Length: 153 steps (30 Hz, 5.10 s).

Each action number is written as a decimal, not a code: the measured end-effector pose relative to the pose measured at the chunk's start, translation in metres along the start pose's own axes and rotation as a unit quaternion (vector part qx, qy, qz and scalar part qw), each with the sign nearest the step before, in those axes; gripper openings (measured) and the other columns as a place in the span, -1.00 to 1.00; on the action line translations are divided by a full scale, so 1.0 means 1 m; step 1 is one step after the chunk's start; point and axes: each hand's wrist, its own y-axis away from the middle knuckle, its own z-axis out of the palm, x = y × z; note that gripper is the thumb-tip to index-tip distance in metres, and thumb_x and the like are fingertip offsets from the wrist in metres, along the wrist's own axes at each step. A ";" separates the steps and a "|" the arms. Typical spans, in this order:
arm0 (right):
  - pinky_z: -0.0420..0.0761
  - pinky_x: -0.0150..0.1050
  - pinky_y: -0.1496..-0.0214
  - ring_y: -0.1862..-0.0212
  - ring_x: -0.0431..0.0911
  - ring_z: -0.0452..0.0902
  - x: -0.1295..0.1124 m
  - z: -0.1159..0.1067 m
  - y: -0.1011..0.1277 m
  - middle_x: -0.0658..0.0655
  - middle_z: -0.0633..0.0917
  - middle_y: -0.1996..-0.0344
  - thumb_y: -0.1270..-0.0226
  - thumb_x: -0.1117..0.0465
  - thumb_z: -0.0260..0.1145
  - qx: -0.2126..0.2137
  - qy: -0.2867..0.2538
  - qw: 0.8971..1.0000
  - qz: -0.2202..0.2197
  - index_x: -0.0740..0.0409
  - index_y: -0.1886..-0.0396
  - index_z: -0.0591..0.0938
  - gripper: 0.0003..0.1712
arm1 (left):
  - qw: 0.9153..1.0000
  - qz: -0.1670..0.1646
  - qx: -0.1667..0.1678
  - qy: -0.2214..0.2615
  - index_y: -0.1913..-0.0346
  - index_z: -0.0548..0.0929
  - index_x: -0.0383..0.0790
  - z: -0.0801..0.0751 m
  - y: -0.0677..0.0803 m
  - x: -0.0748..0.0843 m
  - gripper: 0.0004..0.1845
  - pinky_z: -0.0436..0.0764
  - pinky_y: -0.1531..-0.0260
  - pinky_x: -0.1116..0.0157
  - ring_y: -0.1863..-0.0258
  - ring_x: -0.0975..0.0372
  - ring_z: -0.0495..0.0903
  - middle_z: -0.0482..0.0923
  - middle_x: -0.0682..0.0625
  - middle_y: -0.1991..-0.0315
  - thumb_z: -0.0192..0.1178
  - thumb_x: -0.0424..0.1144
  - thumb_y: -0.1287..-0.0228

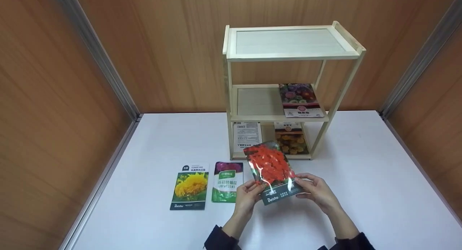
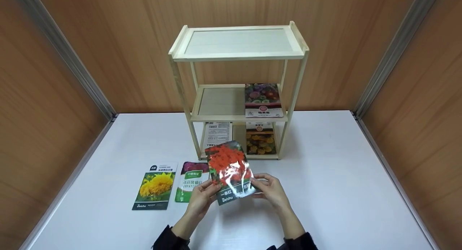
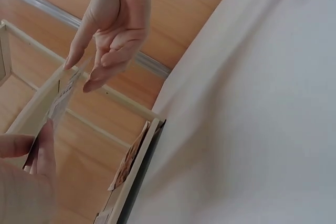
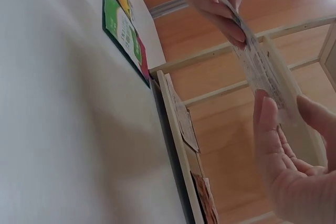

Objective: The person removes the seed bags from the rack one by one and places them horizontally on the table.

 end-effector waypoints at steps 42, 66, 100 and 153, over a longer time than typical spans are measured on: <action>0.40 -0.39 0.69 0.72 -0.20 0.42 0.061 0.043 -0.040 0.04 0.56 0.73 0.01 0.29 0.37 0.203 0.229 0.952 -0.034 0.34 0.56 0.61 -0.84 | 0.762 0.234 0.115 -0.592 0.70 0.49 -0.28 -0.021 -0.035 -0.034 -0.80 0.39 0.71 0.25 0.67 0.14 0.44 0.41 -0.06 0.72 0.33 -0.48 0.24; 0.47 -0.36 0.65 0.69 -0.20 0.43 0.065 0.045 -0.038 0.06 0.54 0.71 0.00 0.35 0.33 0.173 0.244 0.954 -0.009 0.37 0.57 0.57 -0.87 | 0.739 0.180 0.125 -0.637 0.59 0.58 -0.36 -0.013 -0.032 -0.036 -0.85 0.47 0.68 0.23 0.61 0.08 0.51 0.44 -0.12 0.67 0.06 -0.54 -0.01; 0.53 -0.15 0.33 0.36 0.02 0.54 0.033 0.027 -0.014 0.23 0.61 0.40 -0.04 0.26 0.32 0.143 0.373 0.914 -0.070 0.38 0.30 0.57 -0.72 | 0.726 0.221 -0.058 -0.649 0.45 0.57 -0.37 -0.008 -0.023 0.001 -0.81 0.49 0.54 0.31 0.48 0.14 0.53 0.51 -0.10 0.51 0.35 -0.33 0.11; 0.19 0.08 -0.15 -0.10 0.34 0.13 -0.185 -0.059 -0.134 0.58 0.25 -0.01 -0.07 0.03 0.22 0.144 0.453 0.878 -0.054 0.67 -0.08 0.13 -0.14 | 0.912 0.061 0.108 -0.391 0.18 0.54 -0.37 0.161 -0.111 0.152 -0.73 0.45 0.39 0.36 0.33 0.17 0.48 0.55 -0.12 0.26 0.14 -0.23 -0.12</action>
